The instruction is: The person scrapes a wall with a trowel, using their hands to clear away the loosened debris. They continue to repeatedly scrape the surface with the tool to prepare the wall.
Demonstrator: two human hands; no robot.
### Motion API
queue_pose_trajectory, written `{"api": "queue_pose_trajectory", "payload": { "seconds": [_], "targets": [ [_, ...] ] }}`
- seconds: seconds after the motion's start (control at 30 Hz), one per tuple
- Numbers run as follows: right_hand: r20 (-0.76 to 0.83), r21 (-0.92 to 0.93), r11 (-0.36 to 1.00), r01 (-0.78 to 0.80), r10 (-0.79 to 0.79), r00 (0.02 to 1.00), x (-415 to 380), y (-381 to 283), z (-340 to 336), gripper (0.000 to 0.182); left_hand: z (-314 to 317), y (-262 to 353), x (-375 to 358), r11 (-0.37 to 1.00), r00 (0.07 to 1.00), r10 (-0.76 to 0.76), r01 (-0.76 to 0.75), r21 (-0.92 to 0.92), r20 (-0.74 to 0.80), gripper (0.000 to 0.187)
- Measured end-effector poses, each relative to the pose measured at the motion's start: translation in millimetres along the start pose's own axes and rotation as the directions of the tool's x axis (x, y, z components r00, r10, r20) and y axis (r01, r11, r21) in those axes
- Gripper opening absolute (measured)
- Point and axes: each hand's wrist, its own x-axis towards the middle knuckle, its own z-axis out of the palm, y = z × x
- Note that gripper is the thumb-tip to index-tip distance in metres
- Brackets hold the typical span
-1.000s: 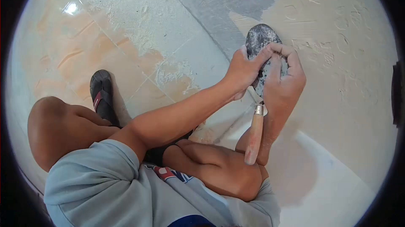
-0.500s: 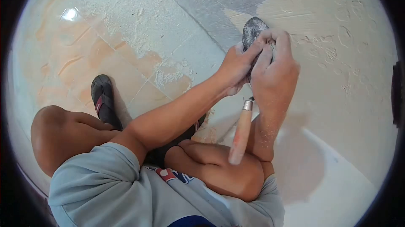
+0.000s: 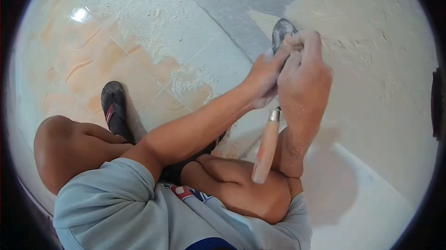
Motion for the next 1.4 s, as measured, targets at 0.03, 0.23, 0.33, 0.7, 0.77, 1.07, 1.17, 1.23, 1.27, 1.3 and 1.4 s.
{"api": "queue_pose_trajectory", "payload": {
  "seconds": [0.03,0.23,0.33,0.7,0.77,1.07,1.17,1.23,1.27,1.3,1.4],
  "targets": [
    [-0.013,-0.013,1.0,0.008,-0.008,1.0,2.8,2.0,1.2,0.016,-7.4,-2.6,5.5,1.0,0.997,-0.004,0.004,-0.008,0.074,0.044],
    [0.037,-0.048,0.999,0.017,-0.015,0.999,5.0,4.6,2.4,0.014,-5.4,0.4,6.8,0.995,0.998,-0.028,0.034,-0.095,0.063,0.045],
    [0.032,-0.042,0.999,-0.012,0.014,0.999,10.8,3.5,9.5,0.014,-4.6,-2.6,7.9,0.994,0.999,0.024,-0.021,-0.105,0.033,0.047],
    [0.119,-0.168,0.985,0.028,-0.008,0.993,18.4,7.1,15.9,0.012,-9.3,6.7,8.5,0.995,0.999,-0.03,0.028,-0.096,-0.018,0.049],
    [0.095,-0.151,0.988,0.025,-0.011,0.995,16.6,9.5,15.1,0.012,-19.1,3.6,16.3,0.993,0.998,-0.058,0.06,-0.104,0.029,0.049],
    [0.025,-0.12,0.992,-0.03,0.033,0.999,0.4,4.4,-2.6,0.009,-4.6,1.1,6.3,0.995,0.991,-0.103,0.104,-0.008,0.081,0.036],
    [-0.035,-0.02,1.0,-0.01,0.01,0.999,1.2,13.1,-3.1,0.01,6.7,1.2,2.3,0.998,0.999,-0.049,0.05,-0.043,0.023,0.042],
    [0.009,-0.07,0.997,0.024,-0.024,1.0,6.2,12.8,7.3,0.009,-3.3,-0.2,7.0,1.0,1.0,-0.018,0.017,-0.009,-0.009,0.047],
    [0.055,-0.129,0.99,0.05,-0.044,0.998,11.2,11.5,8.8,0.009,-5.7,-1.9,9.8,1.0,1.0,-0.018,0.018,-0.001,-0.003,0.047],
    [0.047,-0.123,0.991,0.048,-0.042,0.998,10.2,13.3,6.3,0.009,-3.7,2.3,8.1,0.999,0.999,-0.042,0.042,-0.023,-0.02,0.048],
    [0.029,-0.039,0.997,0.061,-0.06,0.998,11.1,16.3,5.2,0.009,4.0,3.1,2.9,0.999,0.997,-0.023,0.021,-0.038,-0.07,0.05]
  ]
}}
